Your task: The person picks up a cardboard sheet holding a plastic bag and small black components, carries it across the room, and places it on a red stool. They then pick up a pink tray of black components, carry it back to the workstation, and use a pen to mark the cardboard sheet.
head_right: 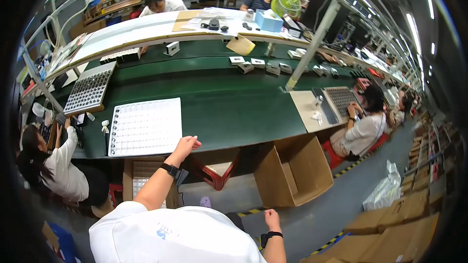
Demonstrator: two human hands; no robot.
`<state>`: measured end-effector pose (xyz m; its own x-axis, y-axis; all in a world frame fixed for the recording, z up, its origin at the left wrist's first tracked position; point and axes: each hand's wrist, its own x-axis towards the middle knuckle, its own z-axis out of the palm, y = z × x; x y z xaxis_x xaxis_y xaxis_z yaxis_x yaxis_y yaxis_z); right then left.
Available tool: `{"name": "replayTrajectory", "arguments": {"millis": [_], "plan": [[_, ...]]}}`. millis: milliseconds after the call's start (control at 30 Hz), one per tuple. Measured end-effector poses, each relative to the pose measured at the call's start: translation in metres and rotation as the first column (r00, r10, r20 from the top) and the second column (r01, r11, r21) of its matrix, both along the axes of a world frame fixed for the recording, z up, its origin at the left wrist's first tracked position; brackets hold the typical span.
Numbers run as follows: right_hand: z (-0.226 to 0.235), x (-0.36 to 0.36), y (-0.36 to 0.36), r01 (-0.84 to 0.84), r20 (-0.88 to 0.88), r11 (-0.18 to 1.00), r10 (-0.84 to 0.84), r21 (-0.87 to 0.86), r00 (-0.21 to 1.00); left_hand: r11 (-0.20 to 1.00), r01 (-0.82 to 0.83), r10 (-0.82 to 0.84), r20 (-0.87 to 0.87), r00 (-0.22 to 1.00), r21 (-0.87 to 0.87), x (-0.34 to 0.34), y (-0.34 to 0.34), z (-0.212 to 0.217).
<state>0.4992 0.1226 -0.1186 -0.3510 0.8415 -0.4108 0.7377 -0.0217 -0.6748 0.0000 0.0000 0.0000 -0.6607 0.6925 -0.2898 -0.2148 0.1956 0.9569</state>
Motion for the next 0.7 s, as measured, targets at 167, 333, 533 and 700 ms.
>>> {"name": "replayTrajectory", "arguments": {"millis": [167,333,533,700], "plan": [[0.041,-0.088,0.144,-0.171,-0.073,0.947,0.198,0.271,0.978,0.994,-0.07,0.083,-0.151,0.985,0.089,-0.075,0.054,0.054],[0.119,-0.206,0.282,-0.353,-0.078,0.837,0.42,0.418,0.904,0.943,-0.259,0.316,-0.321,0.893,0.207,-0.123,0.091,0.083],[0.226,-0.396,0.393,-0.505,-0.115,0.521,0.766,0.688,0.633,0.878,-0.439,0.453,-0.621,0.64,0.189,-0.184,0.118,0.14],[0.328,-0.534,0.405,-0.469,-0.167,0.308,0.933,0.828,0.319,0.853,-0.512,0.312,-0.886,0.343,0.102,-0.221,0.14,0.214]]}}
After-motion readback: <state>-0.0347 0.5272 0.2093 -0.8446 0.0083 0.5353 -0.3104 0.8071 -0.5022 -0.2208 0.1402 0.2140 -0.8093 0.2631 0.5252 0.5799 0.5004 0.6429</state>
